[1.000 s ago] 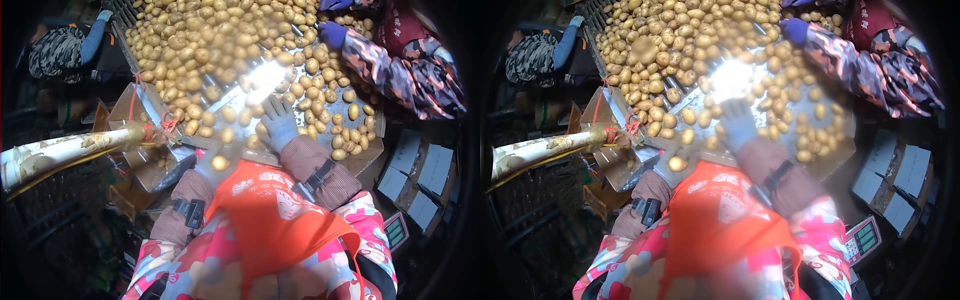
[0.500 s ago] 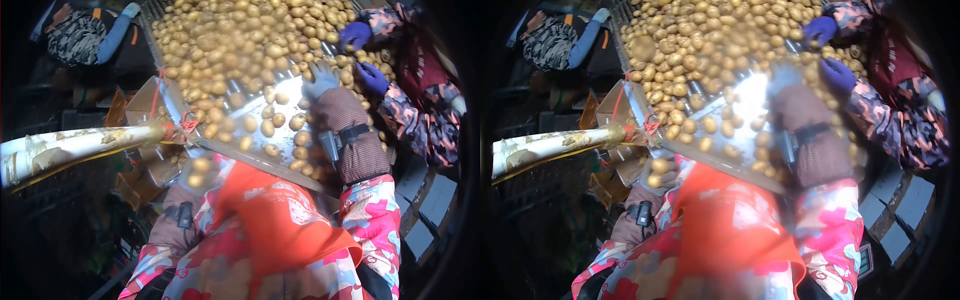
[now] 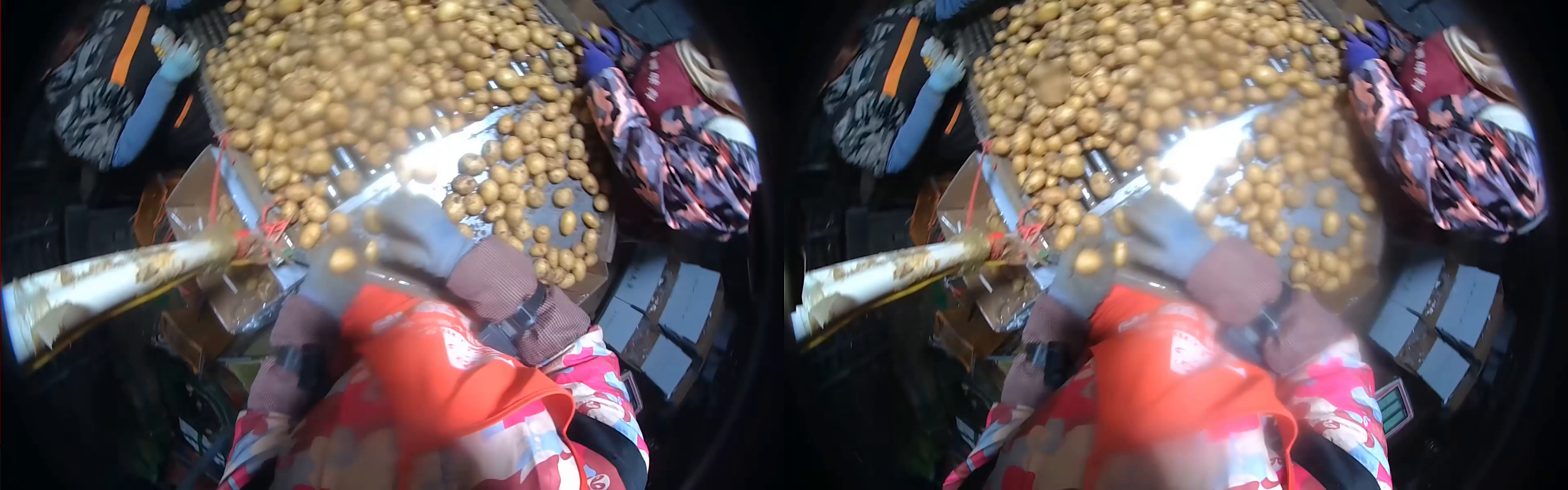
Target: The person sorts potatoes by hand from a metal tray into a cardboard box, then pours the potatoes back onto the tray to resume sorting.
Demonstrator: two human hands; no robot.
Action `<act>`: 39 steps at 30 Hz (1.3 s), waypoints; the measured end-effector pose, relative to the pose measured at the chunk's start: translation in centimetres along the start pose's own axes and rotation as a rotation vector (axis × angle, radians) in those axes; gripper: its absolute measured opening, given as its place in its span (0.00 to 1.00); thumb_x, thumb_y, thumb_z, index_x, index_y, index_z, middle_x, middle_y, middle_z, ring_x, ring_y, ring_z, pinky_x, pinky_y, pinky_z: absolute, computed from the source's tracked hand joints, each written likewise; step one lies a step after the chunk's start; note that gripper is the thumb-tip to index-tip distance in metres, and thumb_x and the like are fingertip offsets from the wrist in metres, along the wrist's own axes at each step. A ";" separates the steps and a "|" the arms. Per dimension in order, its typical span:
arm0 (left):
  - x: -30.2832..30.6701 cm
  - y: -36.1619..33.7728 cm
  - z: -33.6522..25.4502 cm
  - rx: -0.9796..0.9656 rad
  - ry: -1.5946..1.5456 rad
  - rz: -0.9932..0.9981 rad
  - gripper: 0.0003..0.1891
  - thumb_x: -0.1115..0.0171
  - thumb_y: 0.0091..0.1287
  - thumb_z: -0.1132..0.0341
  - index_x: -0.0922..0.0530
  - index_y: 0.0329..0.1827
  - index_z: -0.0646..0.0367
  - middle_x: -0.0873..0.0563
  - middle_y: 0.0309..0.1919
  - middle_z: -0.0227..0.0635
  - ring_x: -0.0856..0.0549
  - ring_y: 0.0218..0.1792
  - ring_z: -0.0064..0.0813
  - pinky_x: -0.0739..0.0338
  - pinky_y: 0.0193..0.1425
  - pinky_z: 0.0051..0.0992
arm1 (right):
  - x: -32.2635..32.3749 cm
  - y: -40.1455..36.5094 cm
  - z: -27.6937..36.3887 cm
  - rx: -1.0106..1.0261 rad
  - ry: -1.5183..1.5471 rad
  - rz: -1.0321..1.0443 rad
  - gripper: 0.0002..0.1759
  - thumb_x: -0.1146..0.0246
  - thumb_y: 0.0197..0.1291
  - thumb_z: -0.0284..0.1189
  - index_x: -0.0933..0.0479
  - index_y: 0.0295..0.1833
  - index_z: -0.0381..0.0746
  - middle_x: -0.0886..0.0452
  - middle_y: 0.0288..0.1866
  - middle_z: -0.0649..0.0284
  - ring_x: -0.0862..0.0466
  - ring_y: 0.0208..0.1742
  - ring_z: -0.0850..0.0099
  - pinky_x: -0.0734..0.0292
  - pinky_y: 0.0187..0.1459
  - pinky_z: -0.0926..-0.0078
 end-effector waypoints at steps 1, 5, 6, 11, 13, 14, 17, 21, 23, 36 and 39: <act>-0.5 0.7 0.3 -0.042 -0.030 0.054 0.12 0.43 0.71 0.66 0.22 0.54 0.57 0.16 0.49 0.37 0.16 0.49 0.33 0.17 0.49 0.28 | 1.7 -1.6 -4.5 -0.195 -0.029 0.061 0.19 0.38 0.63 0.29 0.24 0.58 0.36 0.22 0.58 0.47 0.22 0.58 0.53 0.25 0.58 0.62; 8.2 -5.7 5.0 0.245 -1.647 0.112 0.22 0.43 0.75 0.52 0.23 0.58 0.63 0.17 0.58 0.42 0.17 0.57 0.42 0.16 0.56 0.36 | 16.8 -9.2 -15.3 -0.597 -0.468 -0.319 0.19 0.39 0.64 0.29 0.23 0.58 0.33 0.20 0.52 0.44 0.21 0.54 0.46 0.26 0.57 0.54; 13.7 -8.0 8.6 0.288 -1.455 -0.449 0.22 0.44 0.75 0.52 0.23 0.59 0.64 0.17 0.61 0.43 0.18 0.59 0.42 0.16 0.57 0.37 | 20.3 -11.0 -17.6 -0.549 -0.753 -0.352 0.21 0.37 0.63 0.32 0.23 0.59 0.33 0.19 0.53 0.43 0.20 0.55 0.45 0.26 0.58 0.54; 19.6 -10.9 16.1 0.440 -1.325 -0.772 0.30 0.48 0.76 0.49 0.31 0.73 0.62 0.22 0.68 0.44 0.26 0.71 0.44 0.36 0.80 0.38 | 18.4 -8.9 -26.8 -0.983 -0.534 0.164 0.35 0.39 0.64 0.46 0.31 0.74 0.44 0.23 0.65 0.41 0.26 0.70 0.45 0.30 0.69 0.54; 13.4 -8.4 9.0 0.407 -1.256 -0.209 0.30 0.49 0.78 0.50 0.32 0.74 0.63 0.21 0.67 0.45 0.23 0.67 0.42 0.31 0.76 0.37 | 14.2 -6.7 -25.1 -0.847 -0.492 -0.016 0.34 0.40 0.61 0.50 0.29 0.71 0.49 0.25 0.67 0.47 0.29 0.72 0.47 0.33 0.68 0.46; 10.0 -6.0 6.5 0.405 -1.056 -0.112 0.29 0.48 0.77 0.49 0.30 0.72 0.61 0.19 0.64 0.47 0.19 0.61 0.41 0.24 0.68 0.37 | 12.5 -4.8 -22.6 -0.815 -0.498 -0.084 0.33 0.39 0.60 0.51 0.27 0.69 0.50 0.25 0.68 0.50 0.30 0.73 0.48 0.34 0.68 0.41; 0.2 -2.3 -0.2 0.545 -0.925 0.006 0.27 0.49 0.78 0.52 0.29 0.70 0.63 0.16 0.60 0.47 0.15 0.52 0.39 0.20 0.60 0.35 | 9.8 -3.2 -13.7 -0.514 -0.782 -0.025 0.26 0.37 0.59 0.45 0.21 0.62 0.48 0.25 0.66 0.55 0.32 0.72 0.47 0.36 0.64 0.32; -5.8 1.2 -2.5 0.631 -0.821 0.187 0.26 0.53 0.80 0.52 0.28 0.70 0.63 0.14 0.56 0.46 0.14 0.53 0.42 0.21 0.63 0.38 | 9.3 -10.2 -9.2 -0.337 -0.657 -0.095 0.26 0.36 0.58 0.38 0.22 0.63 0.45 0.26 0.67 0.55 0.32 0.71 0.43 0.37 0.67 0.37; -6.7 2.7 -0.4 0.653 -0.827 0.240 0.26 0.54 0.81 0.52 0.27 0.70 0.63 0.15 0.57 0.46 0.15 0.54 0.44 0.21 0.65 0.39 | 9.5 -14.9 -7.0 -0.345 -0.564 -0.109 0.26 0.35 0.57 0.35 0.22 0.63 0.44 0.27 0.67 0.53 0.32 0.70 0.43 0.37 0.67 0.40; -6.6 3.3 1.2 0.653 -0.711 0.075 0.27 0.54 0.79 0.49 0.26 0.69 0.61 0.16 0.58 0.49 0.15 0.55 0.50 0.20 0.54 0.41 | 3.6 -12.9 -0.9 -0.154 -0.396 -0.024 0.25 0.34 0.53 0.31 0.22 0.59 0.38 0.25 0.62 0.49 0.26 0.63 0.47 0.33 0.63 0.47; -6.2 3.4 2.1 0.653 -0.693 0.085 0.27 0.55 0.79 0.48 0.25 0.67 0.61 0.16 0.58 0.50 0.14 0.53 0.51 0.19 0.51 0.41 | 4.0 -12.7 -2.1 -0.195 -0.380 -0.016 0.29 0.31 0.53 0.36 0.23 0.62 0.42 0.26 0.65 0.50 0.28 0.67 0.47 0.35 0.66 0.47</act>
Point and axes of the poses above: each hand's wrist, its own y-axis towards the middle knuckle, its own x-axis out of the back of the hand, z = x × y, the point moved 9 cm from there along y, towards the middle knuckle
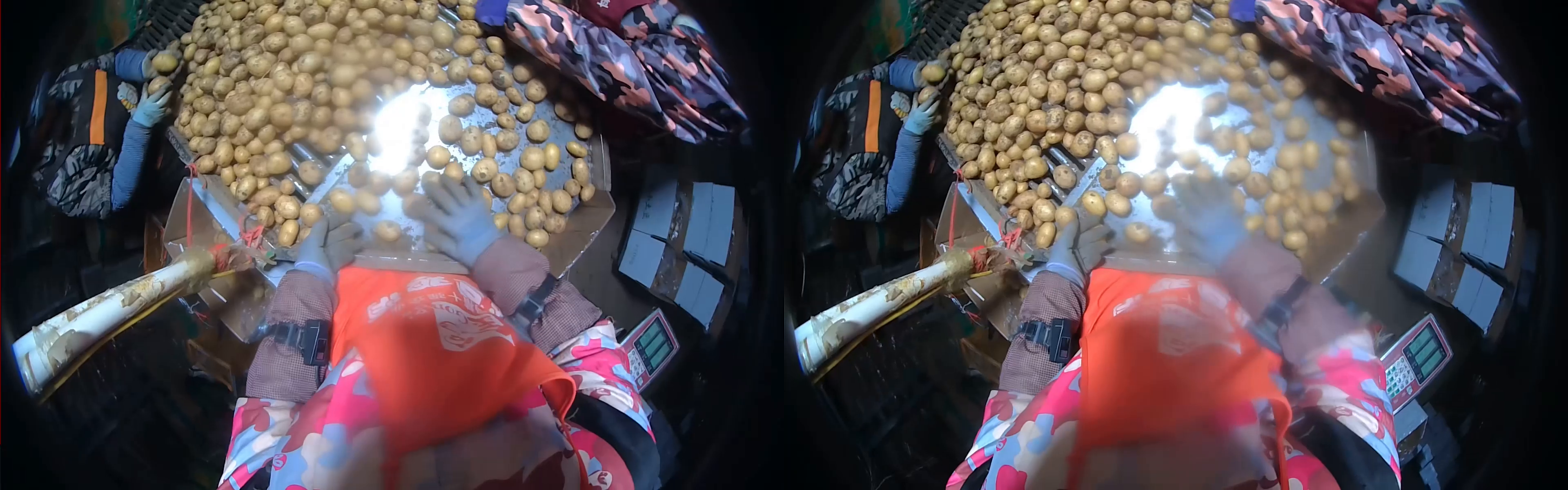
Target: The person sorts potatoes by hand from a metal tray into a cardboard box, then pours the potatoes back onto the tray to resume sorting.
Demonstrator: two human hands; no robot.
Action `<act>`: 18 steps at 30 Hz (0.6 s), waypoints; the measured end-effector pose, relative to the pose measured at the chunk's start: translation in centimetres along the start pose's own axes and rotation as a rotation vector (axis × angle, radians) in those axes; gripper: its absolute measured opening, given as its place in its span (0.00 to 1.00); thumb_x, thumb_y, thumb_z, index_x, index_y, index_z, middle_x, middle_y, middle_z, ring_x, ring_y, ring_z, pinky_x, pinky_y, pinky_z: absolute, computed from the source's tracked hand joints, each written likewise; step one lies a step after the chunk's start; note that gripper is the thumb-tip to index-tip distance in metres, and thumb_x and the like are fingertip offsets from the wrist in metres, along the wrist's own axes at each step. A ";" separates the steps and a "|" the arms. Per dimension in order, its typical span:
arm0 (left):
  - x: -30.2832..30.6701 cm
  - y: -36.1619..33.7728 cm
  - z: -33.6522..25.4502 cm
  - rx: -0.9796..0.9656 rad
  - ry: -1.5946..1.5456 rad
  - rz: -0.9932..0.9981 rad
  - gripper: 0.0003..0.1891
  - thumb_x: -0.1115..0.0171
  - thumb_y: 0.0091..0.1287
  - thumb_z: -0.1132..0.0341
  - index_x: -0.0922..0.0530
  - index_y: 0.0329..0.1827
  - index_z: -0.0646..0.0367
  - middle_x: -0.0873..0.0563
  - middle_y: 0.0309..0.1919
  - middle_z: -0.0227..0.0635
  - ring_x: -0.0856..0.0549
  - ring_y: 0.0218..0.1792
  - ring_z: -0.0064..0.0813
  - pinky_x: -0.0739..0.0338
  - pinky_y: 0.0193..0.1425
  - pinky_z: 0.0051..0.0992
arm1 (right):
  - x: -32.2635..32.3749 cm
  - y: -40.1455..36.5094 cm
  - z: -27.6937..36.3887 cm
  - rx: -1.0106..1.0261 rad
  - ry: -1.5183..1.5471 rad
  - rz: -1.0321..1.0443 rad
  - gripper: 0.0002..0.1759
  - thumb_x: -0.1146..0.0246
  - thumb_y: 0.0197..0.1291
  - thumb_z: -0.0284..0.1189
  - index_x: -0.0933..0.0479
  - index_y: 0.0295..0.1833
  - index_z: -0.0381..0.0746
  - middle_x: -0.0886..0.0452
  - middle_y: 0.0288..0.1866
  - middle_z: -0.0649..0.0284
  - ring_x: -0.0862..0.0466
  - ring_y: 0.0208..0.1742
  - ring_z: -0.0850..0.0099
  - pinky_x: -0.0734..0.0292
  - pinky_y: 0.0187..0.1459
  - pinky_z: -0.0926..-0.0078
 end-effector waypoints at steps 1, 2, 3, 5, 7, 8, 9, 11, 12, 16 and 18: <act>-0.2 -0.3 -0.1 -0.003 -0.015 0.004 0.27 0.55 0.79 0.48 0.25 0.67 0.61 0.16 0.58 0.50 0.14 0.53 0.51 0.19 0.50 0.41 | 0.6 -0.4 -1.3 -0.044 0.012 -0.016 0.30 0.31 0.53 0.37 0.23 0.64 0.43 0.27 0.66 0.51 0.29 0.68 0.47 0.36 0.67 0.47; -0.4 -0.3 -0.2 -0.009 -0.033 0.011 0.27 0.56 0.79 0.48 0.25 0.67 0.61 0.15 0.57 0.50 0.14 0.52 0.51 0.18 0.49 0.41 | 1.0 -1.9 -2.7 -0.093 -0.029 -0.016 0.30 0.31 0.53 0.37 0.23 0.64 0.44 0.27 0.66 0.51 0.29 0.68 0.47 0.35 0.67 0.46; -0.4 0.1 -0.3 -0.010 -0.022 0.017 0.27 0.56 0.80 0.48 0.25 0.67 0.61 0.15 0.57 0.50 0.14 0.52 0.51 0.18 0.49 0.41 | 1.5 -4.3 -4.2 -0.138 -0.074 -0.014 0.30 0.31 0.54 0.37 0.23 0.64 0.44 0.27 0.66 0.52 0.29 0.68 0.48 0.35 0.66 0.46; 0.1 0.2 -0.1 0.000 0.006 0.015 0.27 0.57 0.80 0.49 0.25 0.67 0.62 0.15 0.57 0.50 0.14 0.51 0.51 0.18 0.50 0.41 | 3.4 -8.3 -6.3 -0.210 -0.207 0.000 0.29 0.31 0.53 0.36 0.23 0.63 0.43 0.25 0.63 0.53 0.27 0.66 0.49 0.34 0.65 0.47; -0.4 -0.3 -0.2 0.001 -0.035 -0.032 0.28 0.58 0.80 0.49 0.25 0.67 0.62 0.16 0.57 0.52 0.14 0.51 0.51 0.18 0.51 0.41 | 5.6 -11.0 -8.9 -0.292 -0.292 -0.012 0.27 0.31 0.54 0.33 0.22 0.62 0.42 0.22 0.58 0.54 0.23 0.63 0.52 0.32 0.64 0.48; -0.6 -0.4 -0.3 0.000 -0.055 -0.058 0.28 0.58 0.80 0.48 0.26 0.68 0.62 0.16 0.57 0.52 0.14 0.50 0.51 0.18 0.52 0.42 | 6.4 -12.1 -10.6 -0.351 -0.276 -0.026 0.26 0.31 0.55 0.31 0.21 0.62 0.41 0.20 0.55 0.54 0.22 0.61 0.53 0.30 0.63 0.49; -0.7 -0.3 -0.4 -0.004 -0.041 -0.047 0.28 0.58 0.80 0.48 0.26 0.68 0.62 0.16 0.58 0.54 0.15 0.51 0.52 0.19 0.52 0.43 | 7.4 -13.0 -13.0 -0.449 -0.320 -0.049 0.24 0.32 0.57 0.30 0.20 0.61 0.41 0.18 0.55 0.55 0.21 0.60 0.53 0.30 0.63 0.51; -0.6 -0.4 -0.3 -0.002 -0.008 -0.032 0.29 0.57 0.80 0.48 0.26 0.68 0.62 0.17 0.58 0.56 0.15 0.51 0.54 0.19 0.54 0.45 | 10.0 -12.4 -16.5 -0.468 -0.410 -0.218 0.20 0.32 0.60 0.29 0.18 0.59 0.41 0.17 0.55 0.54 0.20 0.60 0.53 0.29 0.65 0.54; -0.2 0.4 0.1 0.013 -0.036 -0.013 0.29 0.57 0.79 0.47 0.26 0.69 0.62 0.17 0.58 0.56 0.16 0.51 0.54 0.19 0.54 0.46 | 11.5 -10.1 -17.8 -0.379 -0.457 -0.374 0.19 0.32 0.61 0.29 0.18 0.58 0.41 0.17 0.57 0.53 0.20 0.61 0.52 0.29 0.66 0.56; 0.3 1.3 1.0 0.030 -0.071 -0.002 0.30 0.55 0.79 0.46 0.27 0.69 0.63 0.17 0.57 0.57 0.16 0.51 0.57 0.20 0.55 0.49 | 8.6 3.1 -26.2 -0.561 -0.343 -0.124 0.31 0.34 0.64 0.39 0.27 0.70 0.42 0.25 0.70 0.49 0.30 0.74 0.51 0.33 0.72 0.56; -0.2 1.2 0.5 0.019 -0.055 -0.023 0.30 0.54 0.78 0.45 0.27 0.68 0.63 0.17 0.57 0.57 0.16 0.51 0.57 0.20 0.55 0.50 | 6.3 9.1 -21.1 -0.515 -0.600 0.242 0.40 0.37 0.63 0.48 0.37 0.77 0.44 0.37 0.78 0.51 0.40 0.79 0.47 0.42 0.76 0.49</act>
Point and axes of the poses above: each hand's wrist, its own y-axis towards the middle knuckle, its own x-axis out of the back of the hand, z = x × y, the point moved 9 cm from there along y, towards the middle knuckle
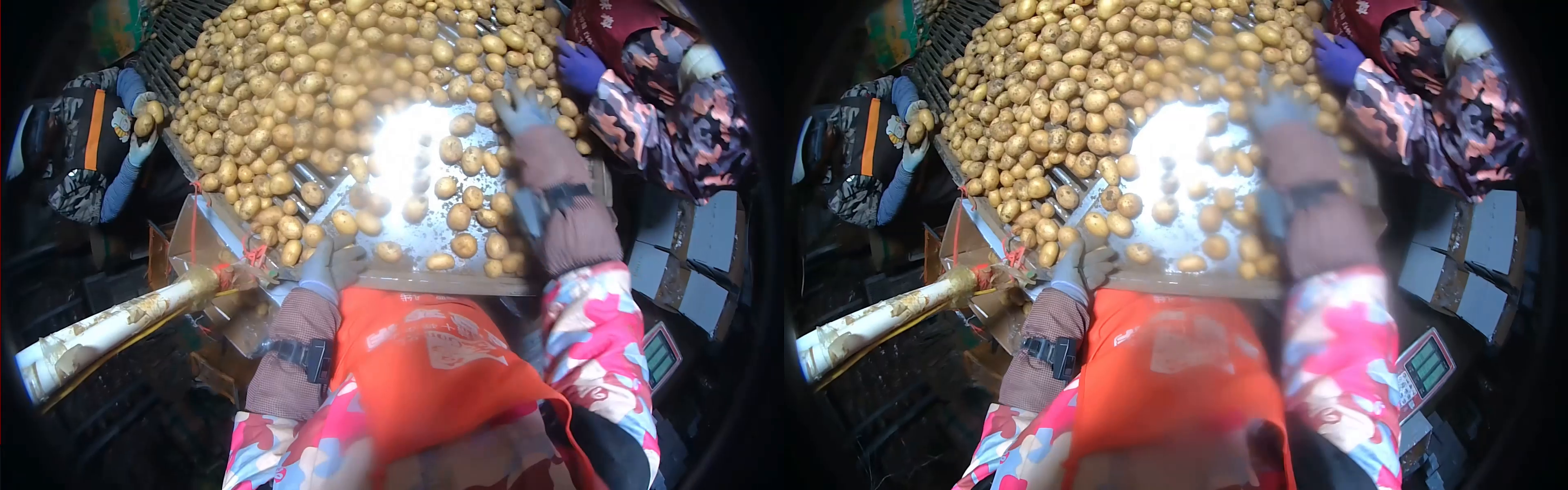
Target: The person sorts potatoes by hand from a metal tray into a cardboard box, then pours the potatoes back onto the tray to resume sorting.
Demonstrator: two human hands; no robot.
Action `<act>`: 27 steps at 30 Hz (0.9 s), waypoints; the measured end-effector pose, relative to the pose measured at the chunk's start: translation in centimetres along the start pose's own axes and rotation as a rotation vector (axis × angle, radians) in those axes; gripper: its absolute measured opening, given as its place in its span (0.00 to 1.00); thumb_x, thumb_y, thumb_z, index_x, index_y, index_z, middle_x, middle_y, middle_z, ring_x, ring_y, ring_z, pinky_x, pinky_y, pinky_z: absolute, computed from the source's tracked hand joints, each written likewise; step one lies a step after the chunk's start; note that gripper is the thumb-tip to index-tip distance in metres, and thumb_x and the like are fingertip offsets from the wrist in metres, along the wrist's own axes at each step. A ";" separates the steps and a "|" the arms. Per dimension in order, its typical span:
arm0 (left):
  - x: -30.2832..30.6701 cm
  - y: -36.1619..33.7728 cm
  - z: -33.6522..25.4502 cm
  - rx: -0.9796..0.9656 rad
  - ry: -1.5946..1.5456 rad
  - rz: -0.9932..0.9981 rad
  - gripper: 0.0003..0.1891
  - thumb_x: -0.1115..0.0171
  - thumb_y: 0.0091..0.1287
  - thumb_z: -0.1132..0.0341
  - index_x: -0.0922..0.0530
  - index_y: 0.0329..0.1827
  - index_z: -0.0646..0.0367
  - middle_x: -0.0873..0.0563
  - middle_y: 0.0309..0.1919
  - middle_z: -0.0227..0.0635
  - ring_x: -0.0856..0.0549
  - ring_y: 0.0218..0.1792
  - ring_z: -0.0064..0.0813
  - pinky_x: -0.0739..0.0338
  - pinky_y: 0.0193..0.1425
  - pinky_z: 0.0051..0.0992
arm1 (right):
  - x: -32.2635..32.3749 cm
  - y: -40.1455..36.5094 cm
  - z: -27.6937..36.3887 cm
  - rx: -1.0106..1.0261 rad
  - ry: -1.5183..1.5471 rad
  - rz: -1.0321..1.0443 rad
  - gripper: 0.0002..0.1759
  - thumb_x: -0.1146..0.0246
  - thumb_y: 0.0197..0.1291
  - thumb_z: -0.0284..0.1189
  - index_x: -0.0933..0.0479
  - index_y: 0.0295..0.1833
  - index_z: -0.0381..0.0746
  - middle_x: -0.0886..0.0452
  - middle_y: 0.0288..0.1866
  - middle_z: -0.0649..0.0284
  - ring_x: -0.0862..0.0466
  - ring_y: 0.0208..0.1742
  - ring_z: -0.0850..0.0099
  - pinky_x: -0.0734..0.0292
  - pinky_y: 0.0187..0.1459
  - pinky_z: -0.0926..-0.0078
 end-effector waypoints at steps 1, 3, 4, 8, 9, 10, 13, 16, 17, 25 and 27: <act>0.2 -0.1 0.0 0.004 0.012 -0.009 0.30 0.53 0.78 0.46 0.27 0.68 0.63 0.17 0.57 0.57 0.16 0.51 0.57 0.20 0.55 0.50 | 0.7 0.9 3.2 0.001 -0.013 0.081 0.44 0.38 0.62 0.52 0.41 0.79 0.45 0.42 0.81 0.52 0.45 0.81 0.45 0.47 0.78 0.45; -0.4 -1.2 -0.4 -0.007 0.050 -0.019 0.29 0.52 0.78 0.47 0.27 0.67 0.64 0.17 0.56 0.58 0.16 0.52 0.57 0.20 0.54 0.50 | -2.6 1.0 7.1 -0.220 0.237 0.012 0.45 0.39 0.62 0.54 0.42 0.80 0.47 0.44 0.83 0.53 0.49 0.82 0.41 0.56 0.79 0.38; -0.1 -0.5 -0.4 0.001 0.006 -0.007 0.29 0.53 0.78 0.46 0.27 0.67 0.64 0.17 0.56 0.58 0.16 0.52 0.57 0.20 0.55 0.50 | -4.0 0.3 8.1 -0.320 0.176 -0.051 0.44 0.40 0.62 0.54 0.41 0.80 0.47 0.43 0.82 0.52 0.49 0.82 0.40 0.59 0.79 0.36; -0.2 -0.2 0.2 0.005 -0.002 -0.007 0.31 0.56 0.79 0.44 0.26 0.67 0.65 0.18 0.57 0.59 0.17 0.52 0.58 0.21 0.58 0.50 | -1.4 -12.3 13.8 0.162 0.392 -0.268 0.36 0.34 0.56 0.45 0.27 0.71 0.45 0.34 0.76 0.51 0.40 0.77 0.39 0.47 0.75 0.36; -0.1 -0.2 0.2 0.001 0.002 0.004 0.32 0.56 0.79 0.44 0.26 0.67 0.65 0.18 0.58 0.59 0.17 0.52 0.58 0.21 0.58 0.49 | -1.5 -15.0 13.9 0.216 0.409 -0.245 0.34 0.32 0.54 0.42 0.25 0.68 0.45 0.32 0.72 0.51 0.37 0.74 0.40 0.43 0.72 0.37; -0.1 -0.2 0.1 -0.007 0.000 0.017 0.32 0.57 0.79 0.44 0.26 0.67 0.65 0.18 0.59 0.60 0.17 0.53 0.58 0.21 0.58 0.49 | -1.5 -17.1 13.6 0.275 0.424 -0.226 0.33 0.30 0.51 0.40 0.22 0.64 0.44 0.29 0.69 0.51 0.33 0.71 0.41 0.39 0.70 0.38; 0.3 0.3 0.0 0.022 0.013 0.022 0.31 0.57 0.80 0.45 0.26 0.68 0.65 0.18 0.58 0.59 0.17 0.52 0.56 0.20 0.57 0.48 | -0.9 -21.1 8.2 0.097 0.475 -0.243 0.30 0.29 0.49 0.38 0.21 0.60 0.43 0.27 0.63 0.52 0.29 0.65 0.45 0.34 0.64 0.41; 0.0 0.1 0.1 0.010 0.019 0.046 0.30 0.58 0.80 0.45 0.26 0.68 0.63 0.18 0.57 0.58 0.17 0.51 0.55 0.19 0.55 0.47 | -1.5 -23.5 2.1 0.052 0.350 -0.258 0.29 0.28 0.49 0.37 0.20 0.60 0.42 0.22 0.53 0.55 0.24 0.58 0.52 0.31 0.62 0.50; 0.0 -0.1 0.0 -0.001 0.007 0.049 0.30 0.58 0.80 0.45 0.26 0.68 0.63 0.17 0.57 0.58 0.17 0.51 0.55 0.19 0.54 0.46 | -1.3 -23.6 0.5 0.072 0.373 -0.222 0.28 0.28 0.50 0.36 0.20 0.59 0.42 0.20 0.51 0.57 0.23 0.57 0.54 0.30 0.62 0.52; 1.1 0.9 0.6 0.017 0.020 0.080 0.27 0.57 0.80 0.48 0.25 0.64 0.62 0.15 0.51 0.57 0.15 0.47 0.53 0.17 0.43 0.43 | -2.0 -10.1 -4.9 -0.216 0.250 -0.092 0.23 0.32 0.60 0.37 0.20 0.60 0.43 0.17 0.56 0.52 0.20 0.61 0.52 0.27 0.64 0.53; 0.9 1.2 0.4 0.011 -0.019 0.122 0.27 0.56 0.80 0.47 0.24 0.62 0.63 0.14 0.50 0.58 0.13 0.41 0.54 0.17 0.35 0.40 | -3.6 -8.0 -3.7 -0.283 0.116 0.103 0.28 0.32 0.58 0.41 0.22 0.64 0.43 0.18 0.59 0.49 0.20 0.62 0.51 0.27 0.65 0.53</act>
Point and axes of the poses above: each hand's wrist, its own y-axis towards the middle knuckle, its own x-axis out of the back of the hand, z = x × y, the point moved 9 cm from there along y, towards the middle knuckle
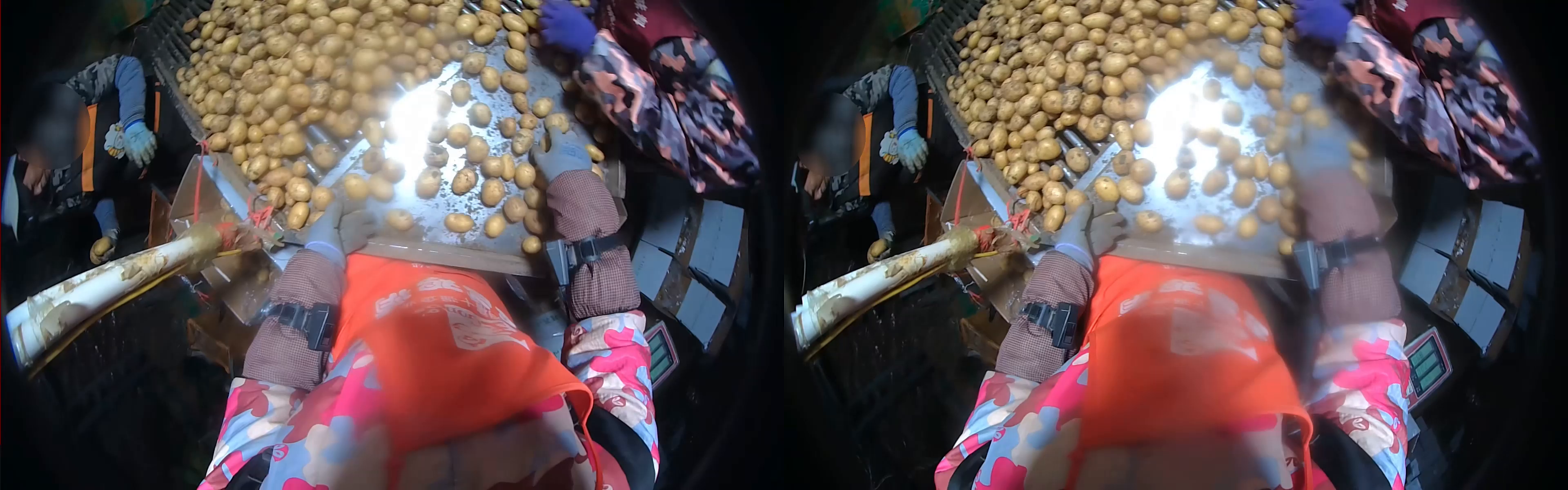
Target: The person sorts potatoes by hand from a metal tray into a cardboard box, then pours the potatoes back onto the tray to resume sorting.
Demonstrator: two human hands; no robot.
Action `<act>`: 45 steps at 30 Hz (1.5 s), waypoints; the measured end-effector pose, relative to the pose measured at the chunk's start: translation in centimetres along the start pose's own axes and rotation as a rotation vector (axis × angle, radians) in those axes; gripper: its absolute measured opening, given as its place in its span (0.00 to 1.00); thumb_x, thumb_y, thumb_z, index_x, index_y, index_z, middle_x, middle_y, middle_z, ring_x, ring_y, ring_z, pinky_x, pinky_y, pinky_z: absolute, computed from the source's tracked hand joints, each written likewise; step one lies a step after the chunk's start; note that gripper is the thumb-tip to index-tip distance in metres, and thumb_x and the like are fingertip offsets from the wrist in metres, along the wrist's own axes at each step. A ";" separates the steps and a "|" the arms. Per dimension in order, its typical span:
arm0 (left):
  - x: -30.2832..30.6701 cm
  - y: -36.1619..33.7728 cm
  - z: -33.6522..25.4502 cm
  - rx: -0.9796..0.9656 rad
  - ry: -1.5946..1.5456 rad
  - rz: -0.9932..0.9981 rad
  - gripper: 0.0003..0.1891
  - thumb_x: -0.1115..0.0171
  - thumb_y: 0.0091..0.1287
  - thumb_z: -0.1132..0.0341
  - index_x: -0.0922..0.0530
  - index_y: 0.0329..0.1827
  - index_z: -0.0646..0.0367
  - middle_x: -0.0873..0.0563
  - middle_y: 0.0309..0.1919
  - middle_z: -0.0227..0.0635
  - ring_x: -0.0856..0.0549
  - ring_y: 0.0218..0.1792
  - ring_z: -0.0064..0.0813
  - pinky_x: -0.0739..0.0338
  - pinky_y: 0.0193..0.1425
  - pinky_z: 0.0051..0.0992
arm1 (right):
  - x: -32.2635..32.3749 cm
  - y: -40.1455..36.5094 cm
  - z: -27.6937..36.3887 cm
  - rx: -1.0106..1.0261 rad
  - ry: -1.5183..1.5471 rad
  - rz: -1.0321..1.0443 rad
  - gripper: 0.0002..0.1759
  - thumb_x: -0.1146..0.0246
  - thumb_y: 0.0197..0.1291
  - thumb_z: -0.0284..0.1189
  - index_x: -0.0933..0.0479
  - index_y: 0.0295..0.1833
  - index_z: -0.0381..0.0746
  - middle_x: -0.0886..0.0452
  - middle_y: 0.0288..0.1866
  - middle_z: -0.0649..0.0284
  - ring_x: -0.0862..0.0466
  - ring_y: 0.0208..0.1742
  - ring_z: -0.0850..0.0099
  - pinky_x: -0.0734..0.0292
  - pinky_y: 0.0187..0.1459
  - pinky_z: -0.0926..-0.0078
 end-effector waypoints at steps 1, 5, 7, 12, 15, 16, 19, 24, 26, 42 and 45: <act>-0.2 -0.3 0.1 0.015 -0.016 -0.033 0.27 0.55 0.79 0.46 0.24 0.62 0.63 0.14 0.50 0.58 0.13 0.42 0.54 0.16 0.35 0.40 | -0.2 0.5 0.8 0.006 -0.096 0.001 0.30 0.31 0.57 0.42 0.23 0.65 0.44 0.19 0.59 0.47 0.20 0.62 0.51 0.27 0.66 0.53; -0.1 -0.5 -0.1 0.032 0.044 -0.078 0.29 0.58 0.80 0.45 0.24 0.66 0.60 0.14 0.54 0.52 0.14 0.47 0.49 0.19 0.47 0.45 | -1.0 2.4 -0.3 0.094 -0.086 -0.231 0.35 0.31 0.56 0.44 0.26 0.68 0.42 0.20 0.60 0.39 0.19 0.60 0.46 0.27 0.66 0.53; -1.2 0.0 -0.2 -0.062 0.100 0.064 0.29 0.57 0.80 0.45 0.25 0.67 0.60 0.16 0.58 0.51 0.15 0.52 0.48 0.19 0.53 0.44 | -0.3 1.1 0.0 -0.022 0.444 -0.137 0.36 0.29 0.57 0.45 0.26 0.69 0.42 0.18 0.56 0.47 0.17 0.55 0.54 0.21 0.58 0.59; -10.8 -5.3 0.2 -0.448 0.824 0.364 0.24 0.43 0.77 0.57 0.30 0.72 0.59 0.22 0.66 0.48 0.22 0.66 0.43 0.25 0.69 0.35 | 1.0 -14.0 16.9 0.818 0.601 0.149 0.28 0.34 0.60 0.37 0.27 0.65 0.41 0.20 0.56 0.48 0.20 0.53 0.52 0.23 0.52 0.58; -9.0 -6.1 0.6 -0.511 0.846 0.303 0.24 0.36 0.71 0.69 0.28 0.70 0.58 0.21 0.63 0.46 0.21 0.65 0.42 0.25 0.70 0.33 | 3.3 -15.5 20.5 1.006 0.638 -0.027 0.29 0.34 0.55 0.33 0.26 0.65 0.41 0.21 0.57 0.48 0.21 0.55 0.48 0.29 0.59 0.50; -8.0 -8.8 -1.4 -0.540 0.979 0.269 0.23 0.36 0.71 0.67 0.27 0.69 0.58 0.20 0.62 0.46 0.21 0.64 0.42 0.23 0.68 0.34 | 3.6 -15.1 20.5 1.080 0.530 -0.144 0.30 0.34 0.54 0.32 0.26 0.65 0.42 0.21 0.57 0.48 0.22 0.56 0.48 0.31 0.60 0.48; 4.5 -10.3 -1.8 -0.372 0.615 -0.027 0.20 0.38 0.72 0.62 0.24 0.63 0.60 0.19 0.58 0.47 0.18 0.59 0.42 0.18 0.60 0.35 | 2.5 -11.1 17.7 1.101 0.279 -0.299 0.30 0.34 0.56 0.31 0.27 0.66 0.41 0.21 0.60 0.51 0.22 0.57 0.48 0.34 0.62 0.42; 31.8 -14.8 -2.1 -0.741 0.093 -0.738 0.11 0.40 0.71 0.65 0.18 0.49 0.63 0.15 0.37 0.38 0.13 0.42 0.34 0.15 0.46 0.28 | 5.3 -1.0 19.1 0.655 0.376 -0.258 0.24 0.35 0.62 0.30 0.23 0.65 0.42 0.20 0.62 0.51 0.21 0.62 0.52 0.30 0.67 0.54; 36.9 -14.5 -0.3 -0.596 0.084 -0.797 0.14 0.40 0.72 0.60 0.18 0.48 0.63 0.15 0.38 0.41 0.13 0.44 0.37 0.15 0.46 0.31 | 6.3 3.2 23.3 0.830 0.507 -0.388 0.23 0.35 0.65 0.31 0.22 0.65 0.41 0.19 0.63 0.50 0.21 0.65 0.53 0.28 0.68 0.61; -2.2 -1.5 -30.5 -1.052 0.962 -1.004 0.34 0.34 0.66 0.53 0.31 0.74 0.50 0.31 0.73 0.45 0.28 0.68 0.49 0.33 0.75 0.43 | 3.8 -5.2 24.0 0.973 0.471 -0.057 0.32 0.28 0.54 0.32 0.23 0.67 0.43 0.38 0.75 0.35 0.31 0.72 0.37 0.32 0.70 0.49; -4.9 -0.5 -31.1 -1.024 1.214 -0.949 0.35 0.32 0.63 0.52 0.31 0.75 0.47 0.29 0.72 0.44 0.29 0.68 0.50 0.32 0.73 0.46 | 4.4 -9.1 20.2 0.930 0.293 -0.187 0.33 0.29 0.51 0.30 0.23 0.67 0.43 0.39 0.75 0.32 0.32 0.71 0.34 0.33 0.69 0.43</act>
Point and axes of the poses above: each hand's wrist, its own y-axis towards the middle knuckle, its own x-axis out of the back of the hand, z = x × y, the point moved 9 cm from there along y, towards the middle knuckle
